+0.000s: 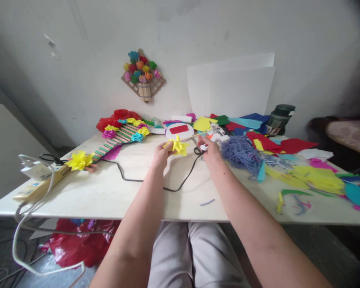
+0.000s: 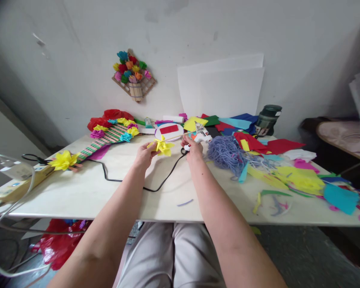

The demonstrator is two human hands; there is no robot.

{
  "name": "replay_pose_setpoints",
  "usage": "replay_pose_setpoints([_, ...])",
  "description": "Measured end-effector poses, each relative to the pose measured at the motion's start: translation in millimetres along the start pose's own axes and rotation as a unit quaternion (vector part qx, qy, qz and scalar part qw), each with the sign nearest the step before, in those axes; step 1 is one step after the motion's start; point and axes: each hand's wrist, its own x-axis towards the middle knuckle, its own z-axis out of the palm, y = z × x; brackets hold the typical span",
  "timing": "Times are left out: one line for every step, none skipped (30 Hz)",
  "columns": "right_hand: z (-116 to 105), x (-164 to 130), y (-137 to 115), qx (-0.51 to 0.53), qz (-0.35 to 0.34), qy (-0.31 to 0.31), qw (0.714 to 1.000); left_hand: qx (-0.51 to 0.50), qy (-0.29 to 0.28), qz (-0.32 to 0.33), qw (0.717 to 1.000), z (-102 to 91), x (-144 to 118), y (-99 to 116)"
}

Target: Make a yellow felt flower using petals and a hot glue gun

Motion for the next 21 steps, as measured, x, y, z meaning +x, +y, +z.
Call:
replay_pose_setpoints([0.0, -0.5, -1.4, 0.012, 0.004, -0.010, 1.000, 0.004, -0.009, -0.003, 1.000, 0.4, -0.7, -0.2])
replay_pose_setpoints([-0.2, -1.0, -2.4, 0.017, 0.006, -0.018, 1.000, 0.009, -0.018, -0.005, 1.000, 0.6, -1.3, -0.5])
replay_pose_setpoints([-0.4, -1.5, -2.9, 0.017, 0.007, -0.023, 1.000, 0.014, -0.027, -0.006, 1.000, 0.9, -1.8, -0.7])
replay_pose_setpoints([-0.7, -2.0, -3.2, 0.015, 0.006, -0.027, 1.000, 0.019, -0.036, -0.007, 0.999, 1.1, -2.3, -0.9])
replay_pose_setpoints([-0.9, -2.4, -3.4, 0.012, 0.004, -0.027, 1.000, 0.023, -0.043, -0.009, 0.999, 1.4, -2.8, -1.1])
replay_pose_setpoints([-1.1, -2.9, -3.5, 0.011, 0.002, -0.025, 1.000, 0.026, -0.050, -0.011, 0.998, 1.8, -3.1, -1.2])
replay_pose_setpoints([-1.3, -3.2, -3.7, 0.014, -0.003, -0.022, 1.000, 0.028, -0.056, -0.013, 0.998, 2.1, -3.4, -1.3])
replay_pose_setpoints([-1.4, -3.3, -4.0, 0.020, -0.009, -0.019, 1.000, 0.029, -0.061, -0.014, 0.998, 2.4, -3.6, -1.5])
replay_pose_setpoints([-1.5, -3.4, -4.3, 0.029, -0.015, -0.016, 0.999, 0.029, -0.064, -0.015, 0.997, 2.8, -3.7, -1.7])
replay_pose_setpoints([-1.6, -3.4, -4.7, 0.039, -0.021, -0.013, 0.999, 0.028, -0.065, -0.016, 0.997, 3.0, -3.6, -1.9])
replay_pose_setpoints([-1.7, -3.2, -5.2, 0.050, -0.026, -0.010, 0.998, 0.027, -0.065, -0.016, 0.997, 3.3, -3.6, -2.1])
replay_pose_setpoints([-1.8, -3.1, -5.6, 0.058, -0.029, -0.006, 0.998, 0.026, -0.065, -0.017, 0.997, 3.5, -3.5, -2.4])
replay_pose_setpoints([-1.7, -3.0, -6.0, 0.064, -0.029, -0.003, 0.998, 0.026, -0.064, -0.018, 0.997, 3.6, -3.4, -2.6])
replay_pose_setpoints([-1.5, -2.9, -6.3, 0.067, -0.029, 0.001, 0.997, 0.025, -0.065, -0.018, 0.997, 3.8, -3.4, -2.7])
replay_pose_setpoints([-1.1, -2.7, -6.5, 0.068, -0.029, 0.006, 0.997, 0.025, -0.066, -0.019, 0.997, 3.9, -3.5, -2.7])
replay_pose_setpoints([-0.7, -2.5, -6.5, 0.069, -0.030, 0.014, 0.997, 0.024, -0.067, -0.019, 0.997, 4.1, -3.7, -2.6])
replay_pose_setpoints([-0.2, -2.2, -6.5, 0.069, -0.032, 0.023, 0.997, 0.023, -0.069, -0.018, 0.997, 4.2, -4.0, -2.4])
replay_pose_setpoints([0.3, -1.8, -6.3, 0.068, -0.034, 0.032, 0.997, 0.022, -0.069, -0.018, 0.997, 4.4, -4.4, -2.2])
replay_pose_setpoints([0.7, -1.2, -6.0, 0.067, -0.036, 0.040, 0.996, 0.021, -0.070, -0.018, 0.997, 4.6, -4.8, -1.9])
replay_pose_setpoints([1.0, -0.5, -5.6, 0.066, -0.039, 0.045, 0.996, 0.019, -0.071, -0.019, 0.997, 4.8, -5.1, -1.6])
replay_pose_setpoints([1.0, 0.3, -5.2, 0.062, -0.043, 0.047, 0.996, 0.018, -0.072, -0.019, 0.997, 5.0, -5.5, -1.4])
